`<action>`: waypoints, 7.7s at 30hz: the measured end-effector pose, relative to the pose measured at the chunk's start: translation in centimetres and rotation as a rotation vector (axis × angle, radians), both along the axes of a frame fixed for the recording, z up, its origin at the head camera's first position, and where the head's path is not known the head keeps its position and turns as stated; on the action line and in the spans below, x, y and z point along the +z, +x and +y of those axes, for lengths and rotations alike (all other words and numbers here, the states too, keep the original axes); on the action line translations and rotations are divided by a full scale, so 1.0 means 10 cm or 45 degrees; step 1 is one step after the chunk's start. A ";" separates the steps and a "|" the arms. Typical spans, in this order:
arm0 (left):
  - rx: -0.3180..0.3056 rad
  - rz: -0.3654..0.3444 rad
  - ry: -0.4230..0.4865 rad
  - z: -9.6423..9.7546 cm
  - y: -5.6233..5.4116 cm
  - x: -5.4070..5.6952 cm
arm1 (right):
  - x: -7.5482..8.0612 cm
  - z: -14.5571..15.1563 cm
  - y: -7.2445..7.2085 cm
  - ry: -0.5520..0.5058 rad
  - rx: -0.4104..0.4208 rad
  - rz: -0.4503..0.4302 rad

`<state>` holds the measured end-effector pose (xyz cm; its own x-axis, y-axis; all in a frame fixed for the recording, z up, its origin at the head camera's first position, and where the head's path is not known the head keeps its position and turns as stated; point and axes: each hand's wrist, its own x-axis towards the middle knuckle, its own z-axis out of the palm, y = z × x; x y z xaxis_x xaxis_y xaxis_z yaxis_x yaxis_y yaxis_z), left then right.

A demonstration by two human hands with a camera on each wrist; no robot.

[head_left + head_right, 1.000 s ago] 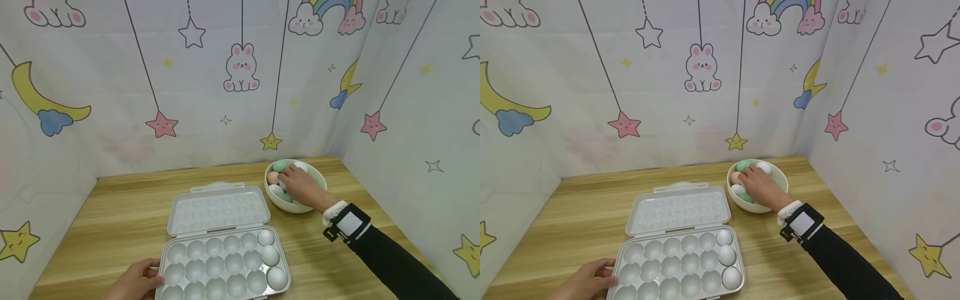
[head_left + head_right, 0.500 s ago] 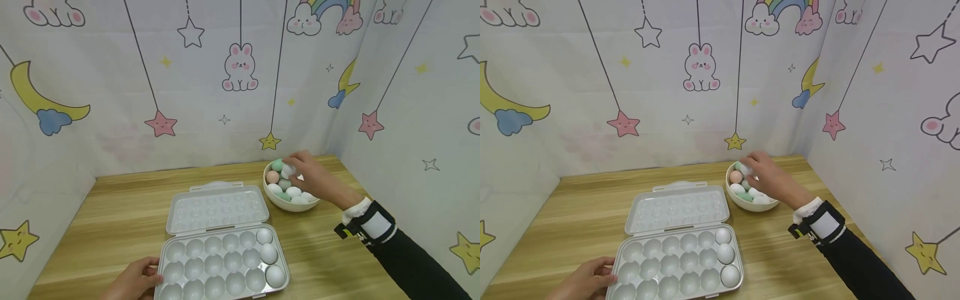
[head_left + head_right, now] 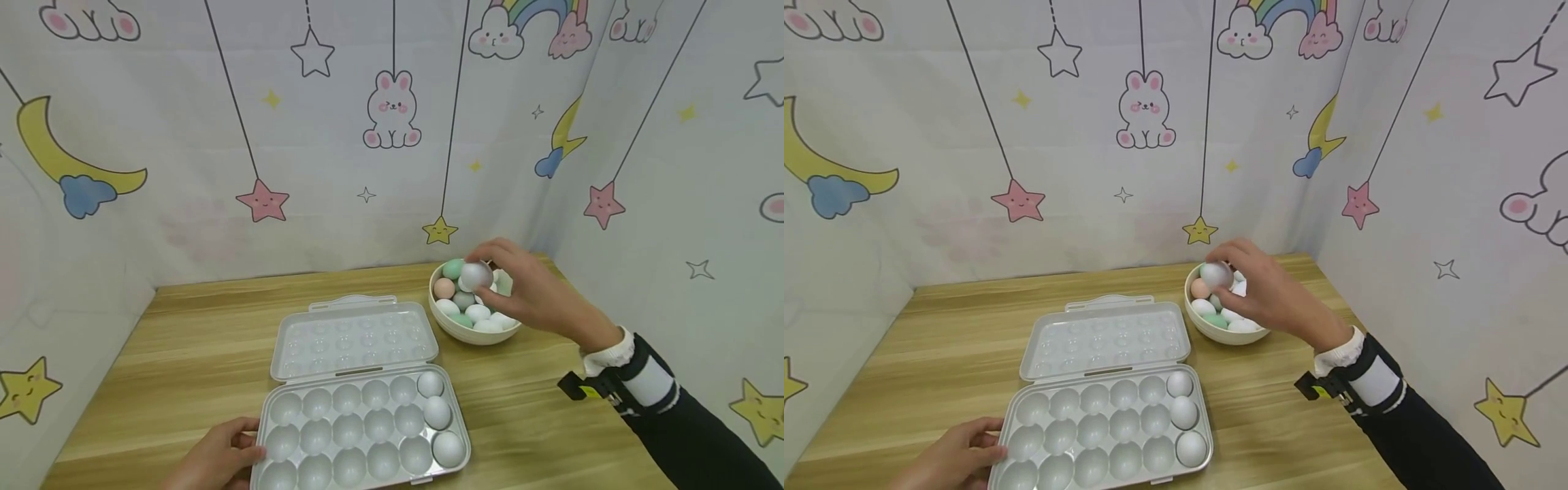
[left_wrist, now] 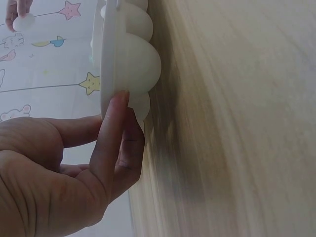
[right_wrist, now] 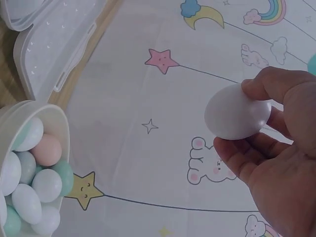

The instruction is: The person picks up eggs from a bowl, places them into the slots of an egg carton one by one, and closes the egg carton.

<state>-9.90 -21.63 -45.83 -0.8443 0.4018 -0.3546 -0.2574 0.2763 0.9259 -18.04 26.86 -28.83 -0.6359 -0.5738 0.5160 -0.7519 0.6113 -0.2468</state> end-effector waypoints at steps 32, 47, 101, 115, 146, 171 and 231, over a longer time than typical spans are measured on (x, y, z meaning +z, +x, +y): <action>0.008 -0.034 -0.002 -0.01 -0.01 -0.03 | -0.81 -0.64 0.17 0.002 0.362 -0.357; 0.028 -0.042 -0.004 0.01 0.01 -0.01 | -1.26 -0.80 0.08 0.170 0.313 -0.519; -0.008 0.003 0.029 -0.04 0.03 -0.06 | -1.28 -0.82 0.15 0.355 0.240 -0.277; -0.004 0.005 0.034 -0.04 0.01 -0.07 | -0.46 -0.52 0.16 0.317 0.084 -0.102; 0.002 -0.015 0.040 -0.06 -0.01 -0.03 | -0.36 0.07 -0.50 0.429 -0.311 -0.218; -0.013 0.025 0.072 -0.05 0.01 -0.03 | -1.20 0.09 -1.18 0.458 -0.562 -0.244; 0.022 -0.024 0.082 -0.07 0.02 -0.07 | -0.09 -0.05 -0.41 -0.053 -0.435 -0.317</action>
